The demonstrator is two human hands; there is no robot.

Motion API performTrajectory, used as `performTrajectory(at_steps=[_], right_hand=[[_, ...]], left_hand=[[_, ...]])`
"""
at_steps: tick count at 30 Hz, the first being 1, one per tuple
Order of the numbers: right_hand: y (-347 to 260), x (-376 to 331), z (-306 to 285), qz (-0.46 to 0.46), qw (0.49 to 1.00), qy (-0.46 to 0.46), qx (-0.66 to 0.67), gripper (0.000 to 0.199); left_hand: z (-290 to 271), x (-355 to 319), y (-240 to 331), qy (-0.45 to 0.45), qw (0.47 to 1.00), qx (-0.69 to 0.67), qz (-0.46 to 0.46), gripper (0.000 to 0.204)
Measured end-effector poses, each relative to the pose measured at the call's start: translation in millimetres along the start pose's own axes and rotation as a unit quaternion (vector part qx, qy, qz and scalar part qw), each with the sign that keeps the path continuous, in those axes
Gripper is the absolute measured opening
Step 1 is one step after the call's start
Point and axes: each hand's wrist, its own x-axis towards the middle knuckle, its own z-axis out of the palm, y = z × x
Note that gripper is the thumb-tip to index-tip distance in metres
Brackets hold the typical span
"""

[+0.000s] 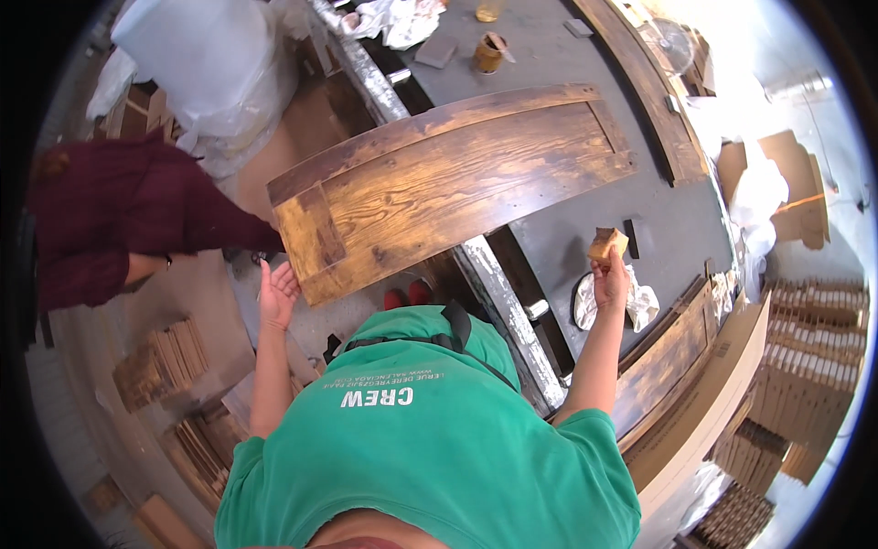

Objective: The person applies finish to wood panels using a sponge and a small stick, wipes the surfaces with a cloth, and sands the edges with a block.

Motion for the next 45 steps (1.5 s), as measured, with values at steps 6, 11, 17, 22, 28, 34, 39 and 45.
performTrajectory(at_steps=[6,11,17,22,28,34,39,45], right_hand=[[10.5,27.1,10.6,0.094,0.988,0.035,0.118,0.040],[-4.0,55.0,-0.4,0.051,0.997,0.055,0.005,0.040],[-8.5,69.2,-19.3,0.055,0.995,0.061,-0.051,0.039],[-0.7,63.5,-8.9,-0.012,0.993,0.054,-0.107,0.035],[-4.2,60.8,-1.9,-0.059,0.966,0.098,-0.233,0.035],[-17.5,30.4,-60.4,-0.260,0.790,0.227,-0.506,0.059],[-11.5,-38.8,-71.7,0.005,0.695,0.054,-0.717,0.109],[52.6,-80.0,-51.9,-0.345,0.679,0.063,-0.645,0.037]], left_hand=[[25.9,45.8,43.3,-0.045,0.995,0.092,0.020,0.069],[59.2,51.9,46.6,-0.041,0.997,0.031,0.054,0.052],[45.5,42.9,38.2,-0.023,0.999,0.008,0.033,0.059],[27.6,56.5,43.3,0.036,0.999,0.038,-0.007,0.061],[36.1,56.4,39.5,-0.018,1.000,-0.012,0.013,0.056],[48.7,47.1,45.7,0.002,1.000,0.015,-0.006,0.059],[35.6,51.1,46.7,0.015,0.999,0.039,-0.017,0.061],[24.6,59.5,37.5,-0.021,1.000,0.015,0.005,0.057]])
